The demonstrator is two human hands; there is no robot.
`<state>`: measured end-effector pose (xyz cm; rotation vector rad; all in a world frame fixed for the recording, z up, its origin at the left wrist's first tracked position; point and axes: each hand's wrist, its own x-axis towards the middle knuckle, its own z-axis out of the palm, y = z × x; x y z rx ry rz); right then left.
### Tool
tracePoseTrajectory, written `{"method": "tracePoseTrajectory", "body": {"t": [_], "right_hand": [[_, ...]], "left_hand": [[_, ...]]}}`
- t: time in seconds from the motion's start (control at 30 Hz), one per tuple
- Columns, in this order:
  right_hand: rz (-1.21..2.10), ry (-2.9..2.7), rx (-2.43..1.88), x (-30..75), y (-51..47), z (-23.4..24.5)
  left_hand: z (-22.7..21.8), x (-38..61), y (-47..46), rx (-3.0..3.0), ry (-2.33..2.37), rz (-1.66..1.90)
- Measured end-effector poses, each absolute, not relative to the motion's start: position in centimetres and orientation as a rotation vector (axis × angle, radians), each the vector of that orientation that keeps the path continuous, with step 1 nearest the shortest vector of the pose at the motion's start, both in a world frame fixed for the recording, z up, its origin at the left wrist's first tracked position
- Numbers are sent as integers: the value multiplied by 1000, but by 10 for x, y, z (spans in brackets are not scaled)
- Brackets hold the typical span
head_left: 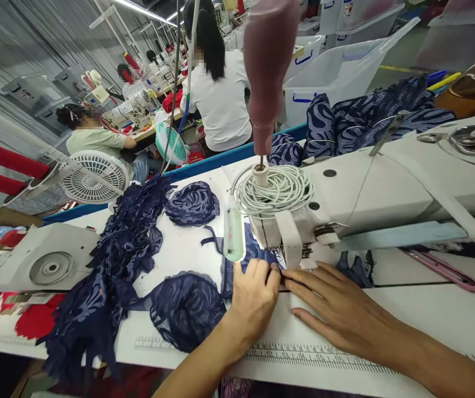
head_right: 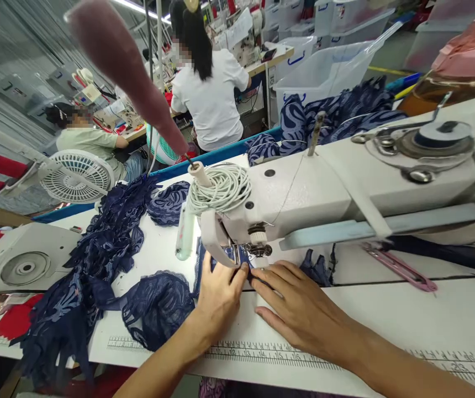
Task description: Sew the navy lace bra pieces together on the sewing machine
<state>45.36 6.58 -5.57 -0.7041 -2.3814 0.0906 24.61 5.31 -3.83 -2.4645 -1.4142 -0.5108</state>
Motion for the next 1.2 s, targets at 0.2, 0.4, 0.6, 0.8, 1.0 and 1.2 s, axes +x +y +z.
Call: {"method": "tracePoseTrajectory", "body": {"t": [0.2, 0.4, 0.6, 0.8, 1.0, 1.2], "right_hand": [[73, -2404, -684, 450, 61, -55], [67, -2367, -698, 452, 61, -56], [96, -2317, -747, 453, 65, -59], [44, -2405, -739, 451, 74, -52], [-357, -2404, -862, 487, 81, -48], [-488, -2597, -718, 535, 70, -35]], "left_hand": [[-34, 243, 49, -2509, -1478, -581], [-40, 247, 44, -2533, -1439, -581], [-48, 244, 56, -2464, -1362, -590], [-49, 247, 69, -2451, -1331, -452], [-54, 243, 64, -2352, -1274, -505], [-55, 232, 67, -2472, -1307, -510]]}}
